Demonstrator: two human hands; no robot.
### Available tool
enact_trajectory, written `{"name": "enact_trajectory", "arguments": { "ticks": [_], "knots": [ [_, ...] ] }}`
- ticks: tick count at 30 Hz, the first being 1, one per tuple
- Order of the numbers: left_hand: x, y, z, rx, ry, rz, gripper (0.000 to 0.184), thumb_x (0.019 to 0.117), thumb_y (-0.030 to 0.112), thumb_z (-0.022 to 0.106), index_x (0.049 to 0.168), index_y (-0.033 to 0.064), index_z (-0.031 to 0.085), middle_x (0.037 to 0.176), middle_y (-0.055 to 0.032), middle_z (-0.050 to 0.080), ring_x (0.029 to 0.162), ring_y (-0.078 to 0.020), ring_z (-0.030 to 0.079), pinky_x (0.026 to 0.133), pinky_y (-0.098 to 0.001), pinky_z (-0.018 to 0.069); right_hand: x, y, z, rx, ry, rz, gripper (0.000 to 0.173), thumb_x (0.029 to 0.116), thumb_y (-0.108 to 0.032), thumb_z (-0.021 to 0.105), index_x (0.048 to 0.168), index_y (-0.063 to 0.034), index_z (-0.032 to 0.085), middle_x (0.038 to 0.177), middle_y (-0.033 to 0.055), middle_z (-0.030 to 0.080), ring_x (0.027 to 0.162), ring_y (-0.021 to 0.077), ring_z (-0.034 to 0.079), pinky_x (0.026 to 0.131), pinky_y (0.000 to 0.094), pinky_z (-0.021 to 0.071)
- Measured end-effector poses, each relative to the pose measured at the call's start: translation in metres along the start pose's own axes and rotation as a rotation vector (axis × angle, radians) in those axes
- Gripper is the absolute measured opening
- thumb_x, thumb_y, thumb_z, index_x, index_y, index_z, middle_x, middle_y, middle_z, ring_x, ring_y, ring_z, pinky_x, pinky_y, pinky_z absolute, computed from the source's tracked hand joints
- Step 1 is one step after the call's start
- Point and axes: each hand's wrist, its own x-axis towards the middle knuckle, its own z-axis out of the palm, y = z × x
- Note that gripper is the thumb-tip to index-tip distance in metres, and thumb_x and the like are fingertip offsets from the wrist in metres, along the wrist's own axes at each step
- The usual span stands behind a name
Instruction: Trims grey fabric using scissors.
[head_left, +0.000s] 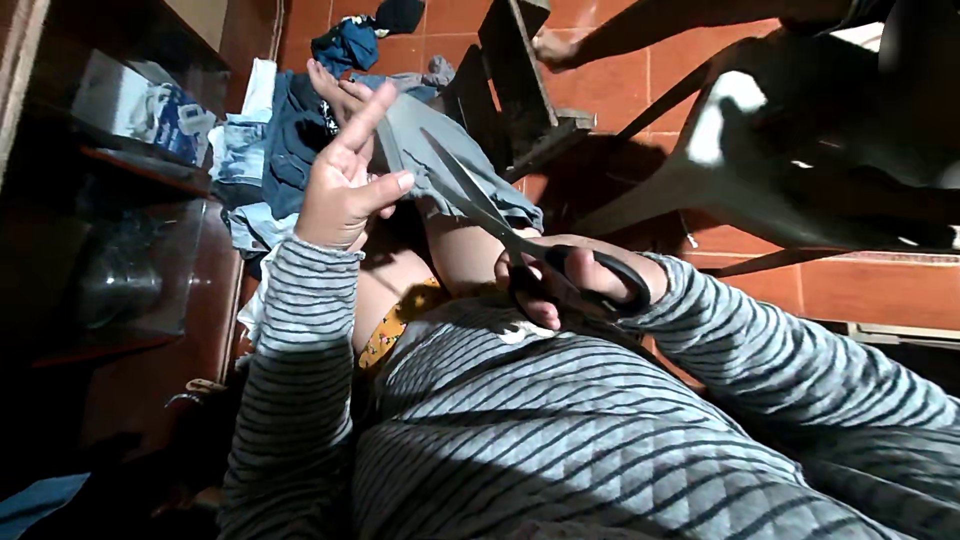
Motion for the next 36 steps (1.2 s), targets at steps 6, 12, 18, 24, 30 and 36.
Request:
{"name": "enact_trajectory", "arguments": {
  "ticks": [6, 12, 18, 24, 30, 36],
  "knots": [
    [-0.021, 0.022, 0.021, 0.140, 0.080, 0.110, 0.088, 0.0818, -0.014, 0.067, 0.159, 0.0043, 0.029, 0.156, -0.0084, 0.043, 0.063, -0.0028, 0.057, 0.050, -0.0166, 0.0501, 0.023, 0.001, 0.013, -0.125, 0.044, -0.077, 0.063, 0.0918, -0.070, 0.058, 0.111, -0.0099, 0.059, 0.074, -0.0052, 0.061, 0.064, 0.0056, 0.062, 0.061, 0.0222, 0.0559],
    [-0.026, 0.006, 0.028, 0.095, 0.087, 0.101, 0.100, 0.0778, -0.016, 0.070, 0.162, 0.0027, 0.018, 0.162, -0.0143, 0.031, 0.069, -0.0056, 0.061, 0.053, -0.0198, 0.0536, 0.033, 0.014, 0.015, -0.341, 0.172, -0.156, 0.070, 0.0887, -0.072, 0.060, 0.111, -0.0060, 0.061, 0.086, -0.0068, 0.062, 0.066, -0.0043, 0.054, 0.057, 0.0140, 0.0465],
    [-0.028, -0.002, 0.034, 0.158, 0.149, 0.087, 0.104, 0.0779, -0.015, 0.072, 0.163, 0.0034, 0.015, 0.162, -0.0139, 0.034, 0.075, -0.0088, 0.064, 0.058, -0.0218, 0.0566, 0.037, 0.027, 0.016, -0.296, 0.198, -0.180, 0.067, 0.0883, -0.073, 0.060, 0.108, -0.0092, 0.061, 0.077, -0.0099, 0.058, 0.061, -0.0045, 0.052, 0.054, 0.0143, 0.0459],
    [-0.030, -0.007, 0.034, 0.187, 0.146, 0.115, 0.105, 0.0766, -0.015, 0.074, 0.162, 0.0006, 0.014, 0.159, -0.0159, 0.036, 0.076, -0.0093, 0.067, 0.061, -0.0225, 0.0591, 0.036, 0.037, 0.019, -0.216, 0.240, -0.194, 0.058, 0.0894, -0.066, 0.065, 0.104, -0.0098, 0.063, 0.067, -0.0110, 0.055, 0.053, -0.0034, 0.051, 0.048, 0.0151, 0.0456],
    [-0.036, -0.008, 0.036, 0.197, 0.130, 0.092, 0.108, 0.0761, -0.012, 0.076, 0.163, 0.0013, 0.012, 0.156, -0.0170, 0.040, 0.081, -0.0112, 0.070, 0.063, -0.0230, 0.0614, 0.035, 0.036, 0.017, -0.239, 0.229, -0.192, 0.058, 0.0899, -0.065, 0.065, 0.104, -0.0091, 0.063, 0.069, -0.0102, 0.058, 0.054, -0.0031, 0.053, 0.049, 0.0154, 0.0471],
    [-0.037, -0.011, 0.037, 0.181, 0.131, 0.092, 0.111, 0.0752, -0.015, 0.075, 0.163, 0.0018, 0.009, 0.158, -0.0169, 0.037, 0.092, -0.0122, 0.070, 0.070, -0.0240, 0.0626, 0.035, 0.041, 0.018, -0.216, 0.257, -0.151, 0.052, 0.0910, -0.061, 0.067, 0.101, -0.0104, 0.064, 0.065, -0.0100, 0.057, 0.052, -0.0012, 0.054, 0.049, 0.0167, 0.0482]
  ]
}}
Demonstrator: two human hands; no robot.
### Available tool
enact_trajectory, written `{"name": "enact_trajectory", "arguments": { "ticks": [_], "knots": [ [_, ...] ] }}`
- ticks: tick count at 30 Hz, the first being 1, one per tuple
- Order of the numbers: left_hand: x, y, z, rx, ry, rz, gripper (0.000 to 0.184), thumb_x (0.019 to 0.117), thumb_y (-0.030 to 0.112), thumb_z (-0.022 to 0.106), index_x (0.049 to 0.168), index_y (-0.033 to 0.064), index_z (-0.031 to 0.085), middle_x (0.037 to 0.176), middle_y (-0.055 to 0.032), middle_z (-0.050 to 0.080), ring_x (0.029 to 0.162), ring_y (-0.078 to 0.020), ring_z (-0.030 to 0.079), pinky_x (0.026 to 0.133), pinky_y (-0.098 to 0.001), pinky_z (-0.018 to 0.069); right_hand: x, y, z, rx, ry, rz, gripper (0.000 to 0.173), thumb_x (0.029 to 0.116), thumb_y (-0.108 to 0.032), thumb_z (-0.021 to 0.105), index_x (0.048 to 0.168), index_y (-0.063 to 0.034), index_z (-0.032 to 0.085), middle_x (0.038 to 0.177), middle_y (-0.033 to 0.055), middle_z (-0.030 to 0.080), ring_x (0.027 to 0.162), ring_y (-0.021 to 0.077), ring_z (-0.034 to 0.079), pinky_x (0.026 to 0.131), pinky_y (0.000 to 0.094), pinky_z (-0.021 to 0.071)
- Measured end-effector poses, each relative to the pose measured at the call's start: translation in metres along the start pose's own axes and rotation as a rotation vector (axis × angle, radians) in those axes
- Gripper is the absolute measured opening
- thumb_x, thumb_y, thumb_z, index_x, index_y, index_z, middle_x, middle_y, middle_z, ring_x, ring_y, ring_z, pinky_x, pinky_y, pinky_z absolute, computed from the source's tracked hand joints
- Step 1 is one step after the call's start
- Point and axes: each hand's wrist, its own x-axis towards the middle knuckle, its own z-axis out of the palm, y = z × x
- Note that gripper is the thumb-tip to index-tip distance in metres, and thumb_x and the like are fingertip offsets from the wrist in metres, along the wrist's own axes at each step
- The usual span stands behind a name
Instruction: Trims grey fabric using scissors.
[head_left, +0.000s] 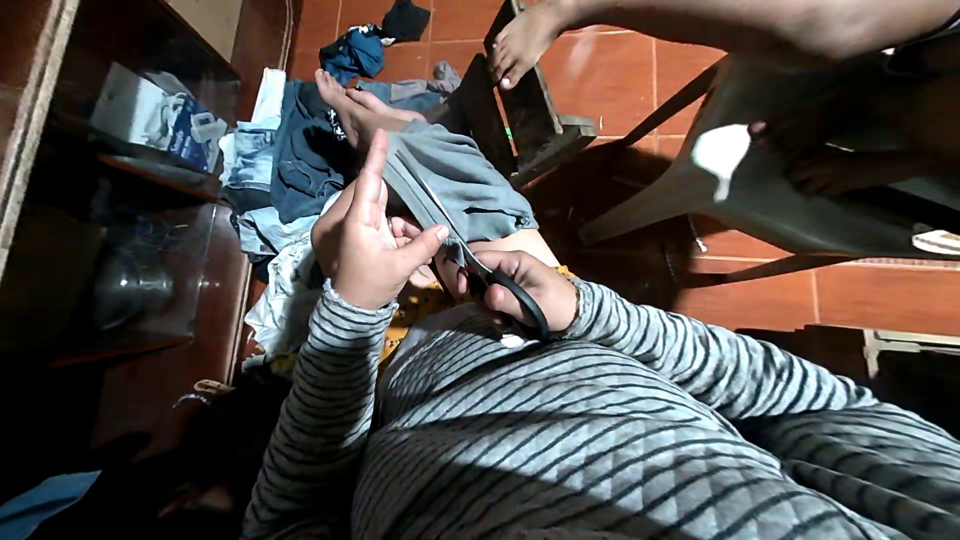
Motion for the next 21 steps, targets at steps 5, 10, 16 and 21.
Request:
{"name": "enact_trajectory", "arguments": {
  "ticks": [5, 10, 16, 21],
  "knots": [
    [0.002, -0.009, -0.009, 0.076, 0.055, 0.074, 0.077, 0.0885, 0.003, 0.075, 0.154, -0.0063, 0.035, 0.137, -0.0125, 0.060, 0.102, -0.0110, 0.069, 0.086, -0.0263, 0.0609, -0.003, 0.003, 0.000, 0.009, 0.008, 0.036, 0.050, 0.0913, -0.060, 0.068, 0.102, -0.0103, 0.064, 0.065, -0.0099, 0.058, 0.053, 0.0001, 0.057, 0.049, 0.0180, 0.0508],
    [0.003, -0.006, -0.008, 0.033, 0.216, -0.029, 0.057, 0.0882, -0.007, 0.069, 0.142, -0.0020, 0.054, 0.122, -0.0056, 0.069, 0.084, -0.0072, 0.069, 0.076, -0.0232, 0.0597, -0.005, 0.004, 0.000, 0.058, -0.009, 0.082, 0.048, 0.0905, -0.058, 0.070, 0.103, -0.0118, 0.064, 0.065, -0.0111, 0.059, 0.052, 0.0001, 0.057, 0.050, 0.0184, 0.0515],
    [-0.001, -0.015, -0.006, -0.032, 0.083, -0.012, 0.089, 0.0823, -0.011, 0.072, 0.159, -0.0008, 0.027, 0.154, -0.0132, 0.046, 0.096, -0.0114, 0.069, 0.072, -0.0240, 0.0605, -0.002, 0.007, -0.004, 0.149, -0.075, 0.050, 0.060, 0.0893, -0.068, 0.064, 0.107, -0.0106, 0.062, 0.069, -0.0084, 0.060, 0.058, 0.0030, 0.060, 0.056, 0.0209, 0.0541],
    [-0.007, -0.016, 0.003, -0.028, 0.079, -0.004, 0.097, 0.0789, -0.014, 0.072, 0.160, -0.0016, 0.021, 0.160, -0.0144, 0.036, 0.096, -0.0106, 0.068, 0.073, -0.0225, 0.0599, 0.001, 0.009, -0.003, 0.169, -0.069, 0.068, 0.060, 0.0889, -0.067, 0.065, 0.106, -0.0103, 0.062, 0.067, -0.0075, 0.059, 0.057, 0.0036, 0.059, 0.055, 0.0209, 0.0536]
  ]
}}
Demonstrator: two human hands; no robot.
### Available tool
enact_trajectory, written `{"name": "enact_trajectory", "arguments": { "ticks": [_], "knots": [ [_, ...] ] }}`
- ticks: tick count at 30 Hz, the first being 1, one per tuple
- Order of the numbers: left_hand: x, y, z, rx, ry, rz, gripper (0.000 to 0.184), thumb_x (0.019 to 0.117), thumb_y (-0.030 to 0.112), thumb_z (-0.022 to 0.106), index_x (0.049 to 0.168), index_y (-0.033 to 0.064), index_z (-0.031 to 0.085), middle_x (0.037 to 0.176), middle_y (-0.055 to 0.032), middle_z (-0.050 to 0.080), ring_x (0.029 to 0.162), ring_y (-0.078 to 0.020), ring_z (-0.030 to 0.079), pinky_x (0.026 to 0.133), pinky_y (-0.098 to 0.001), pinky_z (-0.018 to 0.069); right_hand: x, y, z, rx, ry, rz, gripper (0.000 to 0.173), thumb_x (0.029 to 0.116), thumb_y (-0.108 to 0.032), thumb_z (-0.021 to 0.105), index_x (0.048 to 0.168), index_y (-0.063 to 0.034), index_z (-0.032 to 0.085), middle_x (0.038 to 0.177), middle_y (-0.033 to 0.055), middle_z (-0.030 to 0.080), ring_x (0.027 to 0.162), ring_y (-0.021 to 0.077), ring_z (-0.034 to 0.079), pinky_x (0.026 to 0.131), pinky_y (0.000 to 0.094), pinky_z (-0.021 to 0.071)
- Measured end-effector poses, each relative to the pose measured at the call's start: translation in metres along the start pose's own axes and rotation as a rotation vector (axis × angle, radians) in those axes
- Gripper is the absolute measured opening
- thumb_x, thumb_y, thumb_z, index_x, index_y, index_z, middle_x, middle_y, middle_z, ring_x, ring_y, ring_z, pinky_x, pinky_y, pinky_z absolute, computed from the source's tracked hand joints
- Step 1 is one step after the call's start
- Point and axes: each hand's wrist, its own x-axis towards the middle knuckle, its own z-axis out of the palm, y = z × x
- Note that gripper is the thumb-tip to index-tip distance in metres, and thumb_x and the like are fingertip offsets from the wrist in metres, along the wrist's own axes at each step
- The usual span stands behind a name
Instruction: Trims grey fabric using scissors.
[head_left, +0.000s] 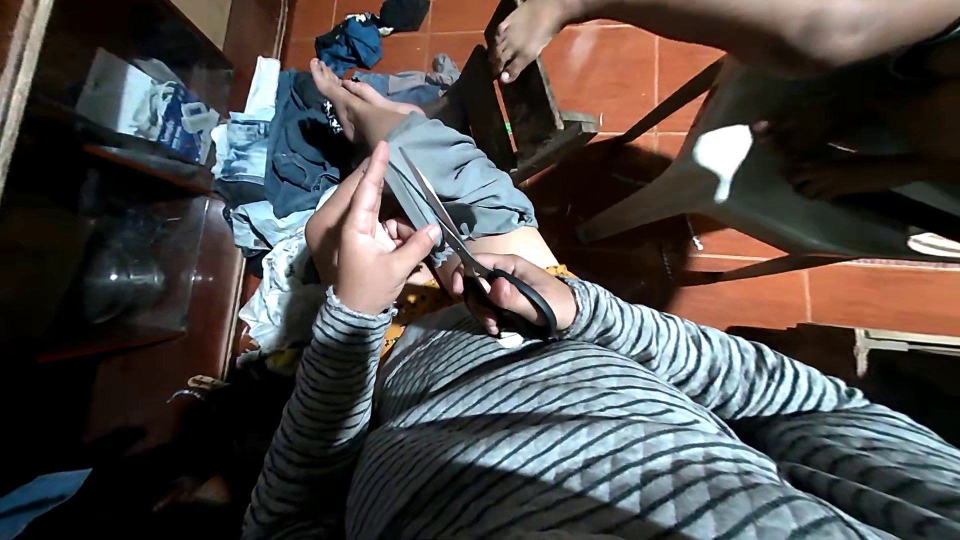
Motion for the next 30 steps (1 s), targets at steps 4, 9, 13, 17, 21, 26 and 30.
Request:
{"name": "enact_trajectory", "arguments": {
  "ticks": [4, 9, 13, 17, 21, 26, 30],
  "knots": [
    [-0.003, -0.001, 0.004, 0.002, 0.009, 0.005, 0.099, 0.0780, -0.017, 0.072, 0.160, -0.0024, 0.019, 0.160, -0.0146, 0.035, 0.096, -0.0109, 0.069, 0.076, -0.0240, 0.0615, 0.001, 0.002, 0.002, 0.029, 0.024, 0.011, 0.059, 0.0879, -0.067, 0.066, 0.104, -0.0111, 0.061, 0.065, -0.0078, 0.058, 0.054, 0.0035, 0.059, 0.052, 0.0205, 0.0532],
    [-0.004, -0.004, 0.008, 0.008, 0.040, -0.003, 0.100, 0.0776, -0.018, 0.071, 0.161, -0.0009, 0.018, 0.164, -0.0134, 0.029, 0.090, -0.0103, 0.069, 0.072, -0.0241, 0.0616, 0.000, 0.001, 0.003, 0.025, 0.048, 0.022, 0.053, 0.0896, -0.064, 0.067, 0.101, -0.0117, 0.061, 0.063, -0.0088, 0.057, 0.051, 0.0025, 0.057, 0.050, 0.0195, 0.0522],
    [-0.003, -0.008, 0.006, -0.021, 0.042, 0.024, 0.090, 0.0823, -0.014, 0.070, 0.158, -0.0047, 0.023, 0.159, -0.0138, 0.037, 0.096, -0.0108, 0.069, 0.080, -0.0255, 0.0615, -0.001, 0.001, 0.003, -0.002, 0.074, 0.029, 0.048, 0.0916, -0.059, 0.068, 0.099, -0.0119, 0.062, 0.061, -0.0094, 0.057, 0.050, 0.0017, 0.057, 0.049, 0.0186, 0.0517],
    [0.006, -0.012, 0.000, 0.013, 0.187, 0.020, 0.054, 0.0898, 0.000, 0.072, 0.141, -0.0052, 0.054, 0.134, -0.0102, 0.063, 0.099, -0.0105, 0.068, 0.086, -0.0257, 0.0590, -0.001, 0.003, 0.002, -0.011, 0.066, 0.022, 0.046, 0.0923, -0.057, 0.068, 0.098, -0.0118, 0.062, 0.061, -0.0087, 0.057, 0.050, 0.0018, 0.057, 0.049, 0.0187, 0.0517],
    [0.013, -0.004, -0.002, -0.078, 0.134, -0.114, 0.070, 0.0861, -0.011, 0.067, 0.151, 0.0008, 0.044, 0.141, -0.0103, 0.057, 0.084, -0.0098, 0.067, 0.066, -0.0223, 0.0578, -0.001, 0.003, 0.000, 0.029, 0.062, 0.032, 0.048, 0.0917, -0.058, 0.068, 0.100, -0.0112, 0.062, 0.063, -0.0082, 0.059, 0.051, 0.0029, 0.059, 0.051, 0.0195, 0.0534],
    [0.009, -0.005, 0.005, -0.068, -0.010, -0.102, 0.098, 0.0810, -0.016, 0.068, 0.162, 0.0040, 0.017, 0.165, -0.0116, 0.029, 0.074, -0.0058, 0.064, 0.060, -0.0211, 0.0571, -0.001, 0.003, -0.002, 0.083, 0.032, 0.041, 0.062, 0.0878, -0.071, 0.063, 0.104, -0.0114, 0.060, 0.065, -0.0073, 0.060, 0.055, 0.0047, 0.061, 0.055, 0.0206, 0.0548],
    [0.006, -0.006, 0.008, -0.030, -0.012, -0.063, 0.101, 0.0797, -0.017, 0.069, 0.162, 0.0028, 0.014, 0.165, -0.0130, 0.026, 0.072, -0.0056, 0.063, 0.060, -0.0205, 0.0566, 0.001, 0.005, -0.004, 0.113, 0.015, 0.014, 0.061, 0.0883, -0.070, 0.064, 0.103, -0.0108, 0.059, 0.066, -0.0071, 0.059, 0.055, 0.0044, 0.061, 0.054, 0.0199, 0.0544]
  ]
}}
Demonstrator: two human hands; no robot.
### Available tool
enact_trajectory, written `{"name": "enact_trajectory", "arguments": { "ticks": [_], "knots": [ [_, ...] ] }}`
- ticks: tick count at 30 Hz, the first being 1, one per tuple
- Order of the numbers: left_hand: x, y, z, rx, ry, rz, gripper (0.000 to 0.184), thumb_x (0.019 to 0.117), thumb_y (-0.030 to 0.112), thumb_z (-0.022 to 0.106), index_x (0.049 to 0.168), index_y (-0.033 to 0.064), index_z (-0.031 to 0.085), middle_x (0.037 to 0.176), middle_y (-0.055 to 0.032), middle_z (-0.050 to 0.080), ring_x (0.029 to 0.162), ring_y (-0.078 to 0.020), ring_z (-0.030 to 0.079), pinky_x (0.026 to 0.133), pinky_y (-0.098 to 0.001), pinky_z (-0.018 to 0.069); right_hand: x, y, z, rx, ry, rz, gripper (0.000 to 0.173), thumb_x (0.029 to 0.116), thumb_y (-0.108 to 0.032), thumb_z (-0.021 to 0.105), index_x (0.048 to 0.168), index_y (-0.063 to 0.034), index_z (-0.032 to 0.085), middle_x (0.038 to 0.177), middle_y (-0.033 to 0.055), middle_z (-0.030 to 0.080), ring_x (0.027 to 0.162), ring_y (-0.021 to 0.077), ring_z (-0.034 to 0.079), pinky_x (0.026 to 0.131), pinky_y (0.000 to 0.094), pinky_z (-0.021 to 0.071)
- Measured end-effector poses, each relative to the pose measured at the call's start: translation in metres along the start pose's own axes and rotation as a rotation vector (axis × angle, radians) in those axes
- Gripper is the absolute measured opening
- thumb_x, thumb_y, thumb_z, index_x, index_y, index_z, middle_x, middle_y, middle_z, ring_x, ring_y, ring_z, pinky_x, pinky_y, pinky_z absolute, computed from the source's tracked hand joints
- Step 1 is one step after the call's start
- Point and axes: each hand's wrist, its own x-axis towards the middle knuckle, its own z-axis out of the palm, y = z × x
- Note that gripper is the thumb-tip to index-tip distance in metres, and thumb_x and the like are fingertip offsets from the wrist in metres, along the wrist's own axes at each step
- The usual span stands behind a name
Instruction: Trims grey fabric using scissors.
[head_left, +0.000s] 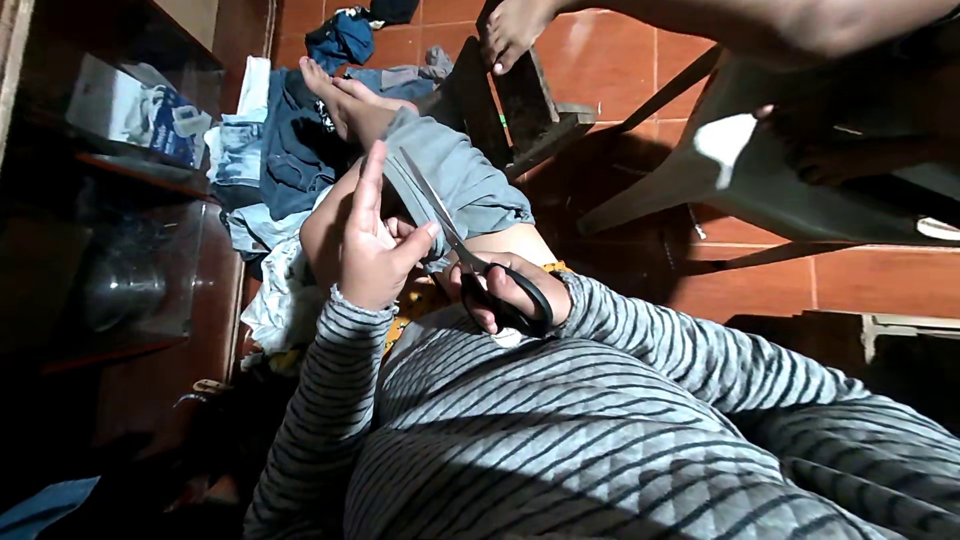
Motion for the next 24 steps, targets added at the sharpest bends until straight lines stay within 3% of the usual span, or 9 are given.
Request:
{"name": "enact_trajectory", "arguments": {
  "ticks": [13, 16, 19, 24],
  "knots": [
    [-0.001, -0.012, 0.000, -0.063, -0.005, 0.062, 0.106, 0.0775, -0.017, 0.068, 0.162, -0.0001, 0.007, 0.165, -0.0145, 0.024, 0.083, -0.0075, 0.065, 0.066, -0.0219, 0.0586, 0.001, 0.003, -0.003, 0.065, -0.015, -0.013, 0.054, 0.0898, -0.064, 0.067, 0.104, -0.0115, 0.061, 0.065, -0.0087, 0.060, 0.053, 0.0022, 0.060, 0.052, 0.0180, 0.0531],
    [-0.002, -0.012, -0.001, -0.084, -0.032, 0.066, 0.106, 0.0784, -0.017, 0.067, 0.162, 0.0003, 0.004, 0.166, -0.0142, 0.022, 0.090, -0.0086, 0.067, 0.071, -0.0229, 0.0599, 0.004, 0.008, -0.009, 0.093, -0.077, -0.046, 0.060, 0.0899, -0.067, 0.064, 0.109, -0.0096, 0.062, 0.071, -0.0070, 0.062, 0.058, 0.0033, 0.062, 0.056, 0.0195, 0.0551],
    [-0.003, -0.011, -0.002, -0.091, -0.054, 0.034, 0.108, 0.0774, -0.017, 0.066, 0.163, 0.0052, 0.005, 0.163, -0.0117, 0.028, 0.084, -0.0084, 0.066, 0.067, -0.0228, 0.0594, 0.010, 0.017, -0.017, 0.161, -0.172, -0.077, 0.072, 0.0866, -0.076, 0.059, 0.118, -0.0108, 0.059, 0.076, -0.0054, 0.062, 0.067, 0.0055, 0.063, 0.064, 0.0218, 0.0558],
    [-0.005, -0.015, -0.003, -0.092, -0.079, 0.049, 0.110, 0.0777, -0.017, 0.068, 0.163, 0.0046, 0.003, 0.166, -0.0114, 0.023, 0.103, -0.0104, 0.067, 0.078, -0.0255, 0.0611, 0.015, 0.019, -0.018, 0.179, -0.156, -0.096, 0.068, 0.0862, -0.074, 0.062, 0.114, -0.0116, 0.060, 0.074, -0.0066, 0.061, 0.065, 0.0047, 0.062, 0.062, 0.0207, 0.0546]
  ]
}}
